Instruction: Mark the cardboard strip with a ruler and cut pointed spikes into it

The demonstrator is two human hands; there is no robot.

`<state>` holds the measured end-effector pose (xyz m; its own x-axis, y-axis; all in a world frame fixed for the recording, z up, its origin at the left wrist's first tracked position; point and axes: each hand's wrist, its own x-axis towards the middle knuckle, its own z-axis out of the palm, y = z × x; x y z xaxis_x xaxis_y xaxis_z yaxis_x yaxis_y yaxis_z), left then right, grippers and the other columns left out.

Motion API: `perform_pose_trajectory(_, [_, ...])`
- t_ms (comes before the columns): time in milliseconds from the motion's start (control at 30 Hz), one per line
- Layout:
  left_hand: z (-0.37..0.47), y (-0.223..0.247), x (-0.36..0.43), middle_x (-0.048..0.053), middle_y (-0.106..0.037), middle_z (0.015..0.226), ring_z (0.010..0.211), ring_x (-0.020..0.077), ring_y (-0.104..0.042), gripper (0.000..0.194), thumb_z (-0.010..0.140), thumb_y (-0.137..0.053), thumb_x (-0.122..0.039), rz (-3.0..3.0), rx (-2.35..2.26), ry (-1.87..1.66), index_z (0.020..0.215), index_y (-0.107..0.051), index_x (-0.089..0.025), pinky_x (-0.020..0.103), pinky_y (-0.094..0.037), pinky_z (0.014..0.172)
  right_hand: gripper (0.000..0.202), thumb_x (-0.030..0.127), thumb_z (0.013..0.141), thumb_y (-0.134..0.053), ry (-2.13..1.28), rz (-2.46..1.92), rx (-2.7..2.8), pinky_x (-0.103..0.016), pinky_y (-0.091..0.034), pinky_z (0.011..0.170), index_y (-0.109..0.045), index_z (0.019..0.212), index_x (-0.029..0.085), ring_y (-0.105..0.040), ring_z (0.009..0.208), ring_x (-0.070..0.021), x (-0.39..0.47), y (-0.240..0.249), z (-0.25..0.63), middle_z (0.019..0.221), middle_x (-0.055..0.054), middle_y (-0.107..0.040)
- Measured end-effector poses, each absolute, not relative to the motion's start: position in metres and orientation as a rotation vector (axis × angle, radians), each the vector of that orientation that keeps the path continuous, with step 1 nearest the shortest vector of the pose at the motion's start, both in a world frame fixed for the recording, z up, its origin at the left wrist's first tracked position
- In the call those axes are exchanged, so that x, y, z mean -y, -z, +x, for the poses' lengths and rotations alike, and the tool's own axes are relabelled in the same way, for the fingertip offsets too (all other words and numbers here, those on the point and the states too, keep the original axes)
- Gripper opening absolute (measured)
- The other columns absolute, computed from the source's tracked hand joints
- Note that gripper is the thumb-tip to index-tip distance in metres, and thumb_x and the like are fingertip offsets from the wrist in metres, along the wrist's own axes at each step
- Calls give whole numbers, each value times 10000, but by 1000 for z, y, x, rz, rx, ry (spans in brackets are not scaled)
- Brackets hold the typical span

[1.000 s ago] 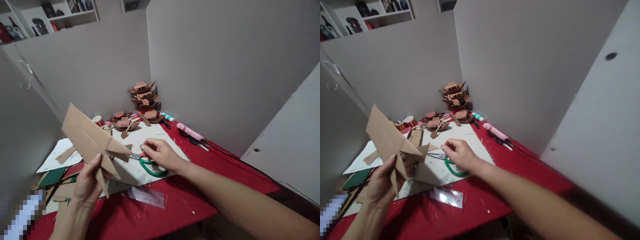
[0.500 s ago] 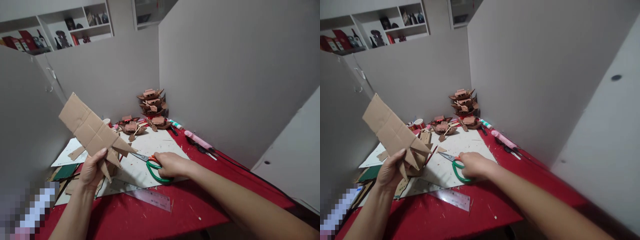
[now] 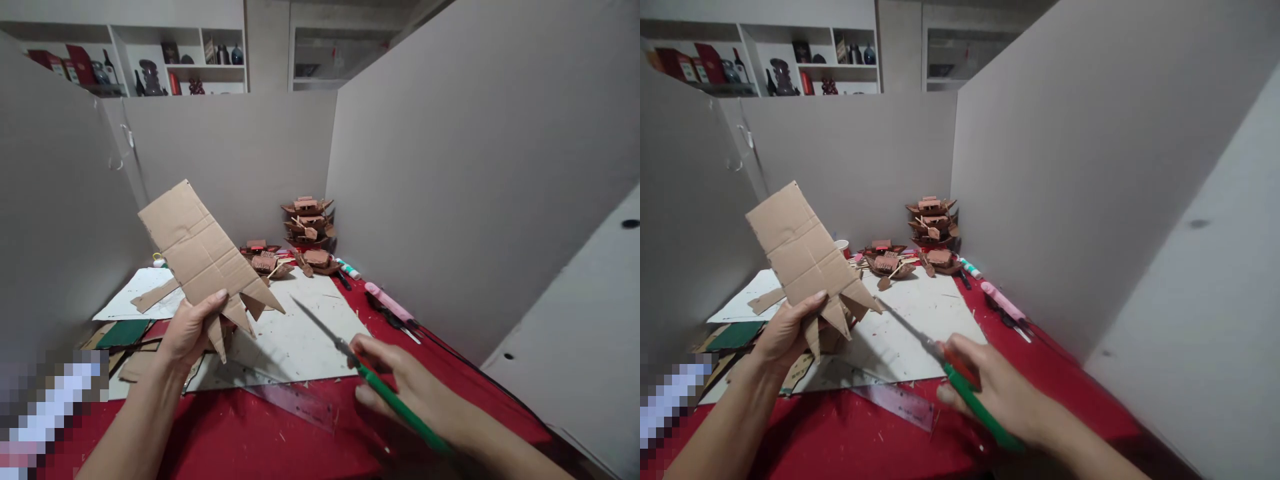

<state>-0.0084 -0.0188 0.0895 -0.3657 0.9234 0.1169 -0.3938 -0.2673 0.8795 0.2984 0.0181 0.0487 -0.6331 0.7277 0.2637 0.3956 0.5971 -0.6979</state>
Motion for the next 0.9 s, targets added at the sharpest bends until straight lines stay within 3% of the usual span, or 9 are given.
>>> perform_pose_trajectory(167, [-7,-87,18,81,-764,822,612,206,-712,461,663,-805,-119,775,-933,-1778,1107,-679,-116,298,-619,553,409,610,850,-522,-894,-826,2365,-268,-317,559,-460,751,219,-387,614,-157,12,-49,289,669,10,-454])
perform_pose_trajectory(500, [11,-90,26,52,-762,804,635,156,-710,169,788,-651,-42,538,-785,-1809,928,-707,-117,259,-616,589,455,611,906,-452,-1038,-732,2362,-234,-294,559,-439,742,186,-326,623,-116,13,-31,254,661,41,-370])
perform_pose_trajectory(767, [14,-85,27,22,-756,769,617,128,-698,119,794,-656,-41,432,-703,-1793,854,-705,-132,207,-578,530,440,597,913,-483,-1184,-609,2232,-227,-300,555,-479,782,178,-334,627,-110,10,-28,229,671,36,-364])
perform_pose_trajectory(900, [16,-82,26,17,-753,756,620,122,-693,102,797,-660,-53,446,-667,-1792,830,-704,-139,212,-587,583,475,637,917,-439,-1283,-567,2190,-216,-275,474,-458,769,186,-337,538,-95,13,-28,221,599,46,-364])
